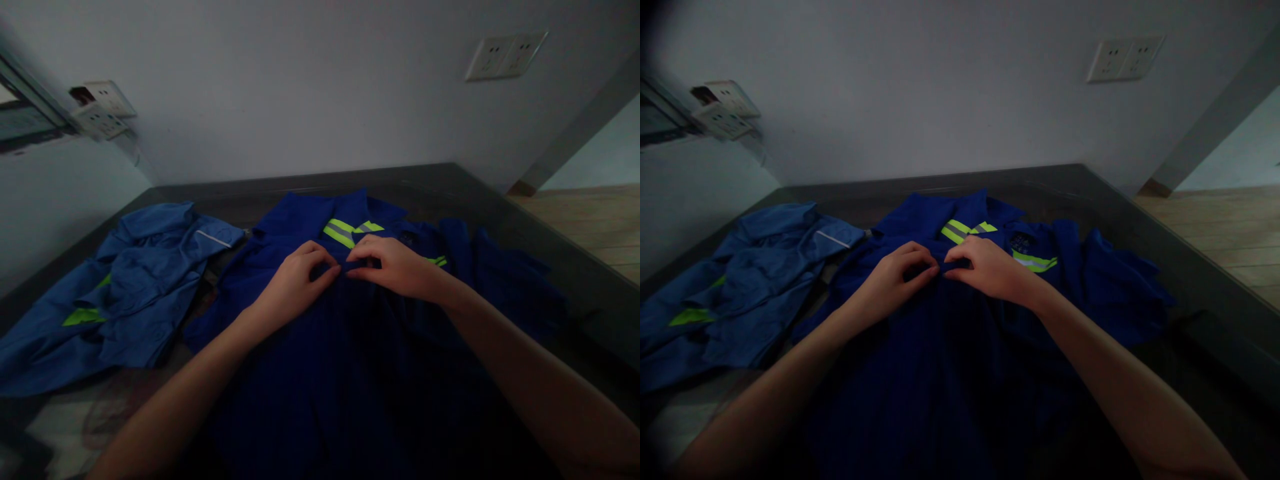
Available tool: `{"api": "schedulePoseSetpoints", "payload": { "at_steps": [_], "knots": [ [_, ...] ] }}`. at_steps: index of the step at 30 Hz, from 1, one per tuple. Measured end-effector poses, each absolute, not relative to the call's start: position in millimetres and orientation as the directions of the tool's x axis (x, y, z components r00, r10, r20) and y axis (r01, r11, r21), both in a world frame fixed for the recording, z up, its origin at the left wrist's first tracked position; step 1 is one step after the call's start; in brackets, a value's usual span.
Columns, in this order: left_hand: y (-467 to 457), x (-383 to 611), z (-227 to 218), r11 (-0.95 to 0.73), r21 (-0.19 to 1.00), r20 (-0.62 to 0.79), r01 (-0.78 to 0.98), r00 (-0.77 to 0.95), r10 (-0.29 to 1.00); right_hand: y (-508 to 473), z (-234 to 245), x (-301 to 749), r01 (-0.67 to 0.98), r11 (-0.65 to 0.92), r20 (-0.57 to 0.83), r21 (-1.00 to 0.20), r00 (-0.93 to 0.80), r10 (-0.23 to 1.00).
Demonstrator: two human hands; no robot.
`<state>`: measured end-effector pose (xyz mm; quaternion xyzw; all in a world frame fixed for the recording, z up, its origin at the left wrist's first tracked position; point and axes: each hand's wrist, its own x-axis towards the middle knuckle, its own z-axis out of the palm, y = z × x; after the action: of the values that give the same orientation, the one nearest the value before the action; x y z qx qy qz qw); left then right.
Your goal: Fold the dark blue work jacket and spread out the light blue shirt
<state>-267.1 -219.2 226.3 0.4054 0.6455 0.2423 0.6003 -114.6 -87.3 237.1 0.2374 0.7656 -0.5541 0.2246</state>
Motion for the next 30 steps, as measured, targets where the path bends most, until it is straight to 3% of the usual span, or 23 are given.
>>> {"api": "schedulePoseSetpoints", "payload": {
  "at_steps": [7, 12, 22, 30],
  "knots": [
    [-221, -263, 221, 0.604, 0.787, -0.61, 0.127, 0.008, 0.792, -87, 241, -118, 0.653, 0.25, -0.642, -0.715, -0.755, 0.133],
    [-218, -266, 223, 0.654, 0.757, -0.653, 0.011, 0.073, 0.754, -85, 243, -120, 0.662, 0.214, -0.642, -0.718, -0.749, 0.164],
    [-220, -261, 223, 0.675, 0.735, -0.677, -0.062, -0.022, 0.735, -87, 240, -119, 0.712, 0.153, -0.674, -0.685, -0.7, 0.236],
    [-221, -253, 222, 0.656, 0.752, -0.659, -0.056, -0.06, 0.75, -85, 241, -119, 0.719, 0.166, -0.69, -0.675, -0.695, 0.205]
  ]
}}
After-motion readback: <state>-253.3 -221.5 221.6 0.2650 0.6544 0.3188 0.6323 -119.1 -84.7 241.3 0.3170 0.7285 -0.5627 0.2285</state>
